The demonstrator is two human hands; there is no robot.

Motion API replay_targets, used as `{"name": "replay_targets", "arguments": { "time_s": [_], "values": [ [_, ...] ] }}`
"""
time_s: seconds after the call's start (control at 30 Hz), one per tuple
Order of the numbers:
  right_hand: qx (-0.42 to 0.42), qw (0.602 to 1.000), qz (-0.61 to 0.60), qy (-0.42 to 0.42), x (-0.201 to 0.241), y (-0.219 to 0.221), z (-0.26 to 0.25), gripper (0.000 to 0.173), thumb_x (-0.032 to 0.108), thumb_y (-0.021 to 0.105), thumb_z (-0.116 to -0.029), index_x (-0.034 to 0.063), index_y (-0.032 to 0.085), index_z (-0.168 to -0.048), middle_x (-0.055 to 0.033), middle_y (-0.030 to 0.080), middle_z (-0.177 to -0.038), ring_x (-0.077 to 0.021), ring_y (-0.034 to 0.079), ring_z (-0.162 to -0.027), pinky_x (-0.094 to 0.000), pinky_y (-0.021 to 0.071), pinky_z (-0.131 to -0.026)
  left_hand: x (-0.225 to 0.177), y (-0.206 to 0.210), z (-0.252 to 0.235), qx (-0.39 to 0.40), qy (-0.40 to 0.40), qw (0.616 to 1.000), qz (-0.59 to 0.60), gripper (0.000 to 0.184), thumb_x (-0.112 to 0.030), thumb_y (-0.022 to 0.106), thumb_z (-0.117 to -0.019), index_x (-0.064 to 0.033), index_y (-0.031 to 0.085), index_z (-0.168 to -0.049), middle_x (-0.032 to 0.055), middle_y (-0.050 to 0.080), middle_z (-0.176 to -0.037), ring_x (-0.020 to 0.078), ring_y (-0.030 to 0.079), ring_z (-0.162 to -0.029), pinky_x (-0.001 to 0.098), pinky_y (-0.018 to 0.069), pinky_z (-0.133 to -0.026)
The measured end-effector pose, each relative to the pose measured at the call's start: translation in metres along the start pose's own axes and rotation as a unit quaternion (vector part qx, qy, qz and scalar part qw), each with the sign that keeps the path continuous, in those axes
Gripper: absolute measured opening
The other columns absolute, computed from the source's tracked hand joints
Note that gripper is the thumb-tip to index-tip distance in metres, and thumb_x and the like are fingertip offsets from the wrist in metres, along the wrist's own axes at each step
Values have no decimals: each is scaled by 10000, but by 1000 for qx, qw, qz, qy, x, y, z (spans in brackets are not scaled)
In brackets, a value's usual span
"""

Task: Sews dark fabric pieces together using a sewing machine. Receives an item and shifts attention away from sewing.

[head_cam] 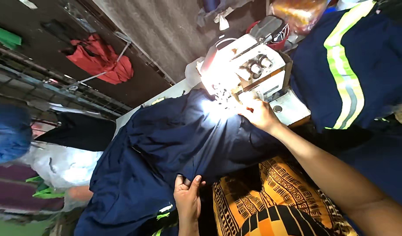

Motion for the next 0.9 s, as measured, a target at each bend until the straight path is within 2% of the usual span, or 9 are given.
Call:
{"name": "replay_targets", "arguments": {
  "time_s": [0.13, 0.23, 0.37, 0.43, 0.53, 0.63, 0.7, 0.77, 0.9],
  "values": [
    [-19, 1000, 2, -19, -1, 1, 2, 245, 215, 753, -911, -2, 694, -812, -136, 651, -789, -269, 651, -768, -452, 542, -706, 0, -1, -3, -6, -1, 1000, -6, 455, 161, 564, -835, -49, 486, -1231, 0, 747, -929, 98, 740, -754, 269, 631, -599],
    [-38, 998, -8, -46, -2, 4, 1, 257, 229, 727, -919, 11, 688, -790, -143, 680, -889, -281, 662, -889, -454, 543, -816, 1, -2, -4, -6, -2, 1000, -7, 448, 159, 574, -831, -45, 488, -1221, 4, 749, -927, 101, 740, -755, 267, 629, -595],
    [-32, 998, -10, -52, -1, 6, -2, 227, 205, 708, -940, -15, 724, -888, -184, 697, -1031, -310, 677, -1002, -469, 555, -890, 0, -2, -9, -1, 6, 1000, 0, 447, 156, 565, -842, -44, 483, -1233, 2, 745, -918, 97, 739, -755, 263, 629, -591],
    [-30, 998, -7, -46, 1, 7, -4, 219, 190, 693, -952, -27, 725, -944, -189, 693, -1031, -313, 679, -990, -472, 557, -890, -3, -1, -11, 4, 18, 1000, -4, 442, 141, 569, -848, -49, 476, -1237, -16, 738, -906, 83, 732, -750, 256, 628, -599],
    [-41, 998, -7, -46, 2, 9, -7, 197, 162, 685, -953, -30, 719, -927, -186, 689, -994, -305, 683, -942, -460, 566, -855, -5, -2, -17, 11, 36, 999, 5, 435, 140, 565, -848, -57, 482, -1226, -28, 737, -889, 76, 730, -739, 248, 625, -595],
    [-63, 996, -11, -70, 5, 12, -10, 214, 140, 688, -944, -26, 678, -809, -170, 658, -892, -283, 664, -862, -422, 564, -793, -10, -5, -26, 7, 58, 998, 4, 415, 157, 552, -852, -70, 504, -1196, -46, 732, -843, 64, 715, -674, 233, 612, -552],
    [-68, 995, -18, -70, 10, 14, -10, 209, 123, 695, -933, -33, 678, -795, -168, 639, -859, -280, 649, -836, -413, 556, -778, -19, -10, -39, 4, 82, 996, -25, 381, 143, 546, -871, -90, 508, -1170, -80, 710, -772, 42, 685, -614, 214, 591, -525],
    [-73, 996, -15, -53, 18, 15, -9, 165, 119, 694, -935, -25, 713, -857, -157, 643, -857, -267, 648, -820, -402, 559, -768, -36, -16, -62, 5, 115, 991, -65, 352, 102, 568, -880, -98, 511, -1164, -114, 649, -714, 22, 639, -577, 197, 567, -515],
    [-110, 993, 15, -27, 30, 20, 0, 153, 108, 697, -922, -25, 743, -982, -182, 678, -899, -310, 679, -857, -448, 573, -794, -79, -8, -136, -3, 170, 972, -164, 458, 53, 639, -870, -16, 478, -1293, -112, 548, -764, 4, 596, -633, 204, 559, -601]
  ]
}}
Point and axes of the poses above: each hand's wrist, its own z-axis away from the middle knuckle, its own y-axis out of the palm, x = y × z, the point moved 3 cm from there along -z, towards the middle knuckle
